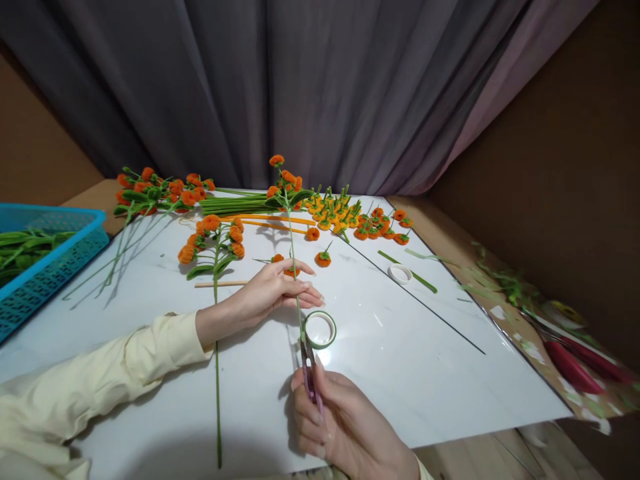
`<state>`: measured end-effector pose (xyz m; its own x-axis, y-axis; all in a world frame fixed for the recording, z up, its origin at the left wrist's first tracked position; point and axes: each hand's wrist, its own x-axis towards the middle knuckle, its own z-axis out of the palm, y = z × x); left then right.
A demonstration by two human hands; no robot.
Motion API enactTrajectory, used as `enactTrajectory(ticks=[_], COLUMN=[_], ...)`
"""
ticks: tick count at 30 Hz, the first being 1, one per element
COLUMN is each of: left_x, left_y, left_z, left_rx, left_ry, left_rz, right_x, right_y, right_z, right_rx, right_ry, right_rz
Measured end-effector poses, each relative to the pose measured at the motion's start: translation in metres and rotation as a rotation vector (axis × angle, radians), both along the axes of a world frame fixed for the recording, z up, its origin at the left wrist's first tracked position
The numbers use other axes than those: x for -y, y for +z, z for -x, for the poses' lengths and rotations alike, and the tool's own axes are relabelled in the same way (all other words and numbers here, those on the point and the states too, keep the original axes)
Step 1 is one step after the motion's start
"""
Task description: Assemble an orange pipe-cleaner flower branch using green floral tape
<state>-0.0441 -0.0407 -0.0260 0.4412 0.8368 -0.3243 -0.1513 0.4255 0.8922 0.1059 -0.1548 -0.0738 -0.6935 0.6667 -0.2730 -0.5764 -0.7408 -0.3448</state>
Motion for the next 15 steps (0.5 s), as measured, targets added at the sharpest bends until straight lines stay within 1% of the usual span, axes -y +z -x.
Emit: enactTrajectory(ticks=[4,15], left_x=[-0.0006,-0.0006], left_y=[-0.0004,-0.0030], left_z=[-0.0011,0.0004], left_rx=[0.010,0.036], left_ry=[-0.001,-0.022], left_rz=[-0.001,-0.010], right_x=[-0.0012,-0.0027], right_y=[0.0007,0.0019], right_z=[0.0015,0.0016], right_rx=[0.012,0.058], right_ry=[-0.019,-0.017], right_rz=[-0.003,0.044])
